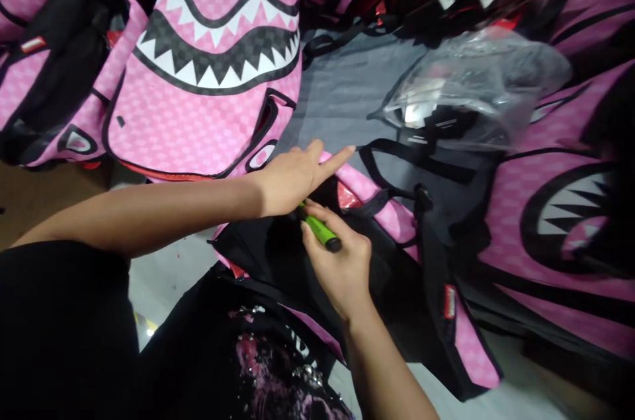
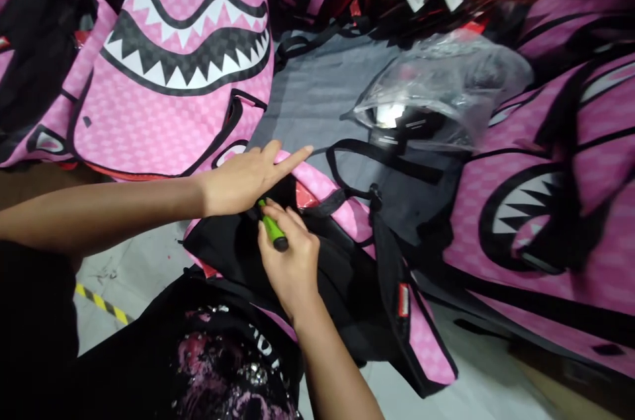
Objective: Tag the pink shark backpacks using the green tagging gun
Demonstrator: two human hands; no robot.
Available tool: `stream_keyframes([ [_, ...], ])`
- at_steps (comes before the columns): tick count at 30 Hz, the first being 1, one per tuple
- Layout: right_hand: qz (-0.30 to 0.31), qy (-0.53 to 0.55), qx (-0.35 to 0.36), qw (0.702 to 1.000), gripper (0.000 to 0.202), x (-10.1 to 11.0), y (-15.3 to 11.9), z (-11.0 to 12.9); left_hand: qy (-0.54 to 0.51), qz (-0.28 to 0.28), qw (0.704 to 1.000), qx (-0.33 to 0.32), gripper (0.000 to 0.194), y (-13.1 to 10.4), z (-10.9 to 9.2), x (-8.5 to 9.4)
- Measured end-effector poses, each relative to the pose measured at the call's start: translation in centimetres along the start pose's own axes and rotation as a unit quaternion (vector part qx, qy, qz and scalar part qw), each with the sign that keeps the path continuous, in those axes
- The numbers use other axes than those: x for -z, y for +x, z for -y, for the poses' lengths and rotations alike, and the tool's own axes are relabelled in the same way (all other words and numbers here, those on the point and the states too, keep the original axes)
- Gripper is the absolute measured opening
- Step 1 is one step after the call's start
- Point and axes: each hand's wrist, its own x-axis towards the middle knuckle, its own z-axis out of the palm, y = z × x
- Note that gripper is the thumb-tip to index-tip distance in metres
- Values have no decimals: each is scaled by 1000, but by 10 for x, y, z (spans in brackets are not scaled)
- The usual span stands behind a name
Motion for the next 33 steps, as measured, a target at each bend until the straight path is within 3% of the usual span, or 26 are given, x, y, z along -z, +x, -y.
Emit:
stream_keyframes([
  [3, 69, 43, -6, 997, 15, 23, 7, 16, 6, -2, 1000, -5, 93, 1, 3, -3],
  [4, 62, 42, 6, 997, 12, 37, 12, 22, 11, -1, 1000, -4, 94, 1, 3, -4],
  [7, -115, -44, 70, 990, 10, 85, 44, 22, 29, 15, 999, 5, 104, 4, 4, -9],
  [8, -192, -96, 86, 973, 13, 101, 62, 13, 33, 21, 999, 10, 107, 5, 3, -11],
  [9, -219, -170, 92, 956, 18, 115, 83, 0, 37, 24, 999, 15, 110, 6, 3, -12],
  [10, -203, -248, 89, 943, 24, 126, 107, -18, 39, 22, 999, 20, 111, 6, 2, -13],
  [12, -87, -401, 36, 911, 32, 141, 155, -58, 38, 12, 999, 25, 113, 7, 1, -15],
  [14, 10, -461, -32, 887, 31, 146, 196, -97, 33, 14, 999, 29, 115, 8, 1, -16],
  [16, 38, -469, -70, 879, 25, 147, 224, -125, 33, 29, 998, 36, 118, 9, 1, -16],
  [19, 32, -473, -85, 876, 21, 153, 242, -140, 35, 40, 998, 37, 121, 11, 0, -14],
  [22, 11, -492, -93, 865, 19, 162, 236, -128, 32, 32, 999, 31, 118, 12, 0, -15],
  [24, -32, -500, -54, 864, 18, 163, 218, -112, 22, 20, 999, 28, 114, 11, 3, -17],
  [28, -89, -444, 175, 874, 24, 149, 153, -66, -66, -33, 997, 7, 100, 5, 10, -19],
  [30, -95, -380, 291, 873, 26, 137, 117, -40, -150, -90, 985, -12, 85, -2, 9, -15],
  [33, -78, -311, 388, 864, 26, 119, 74, -3, -328, -232, 916, -19, 57, -11, -4, -6],
])
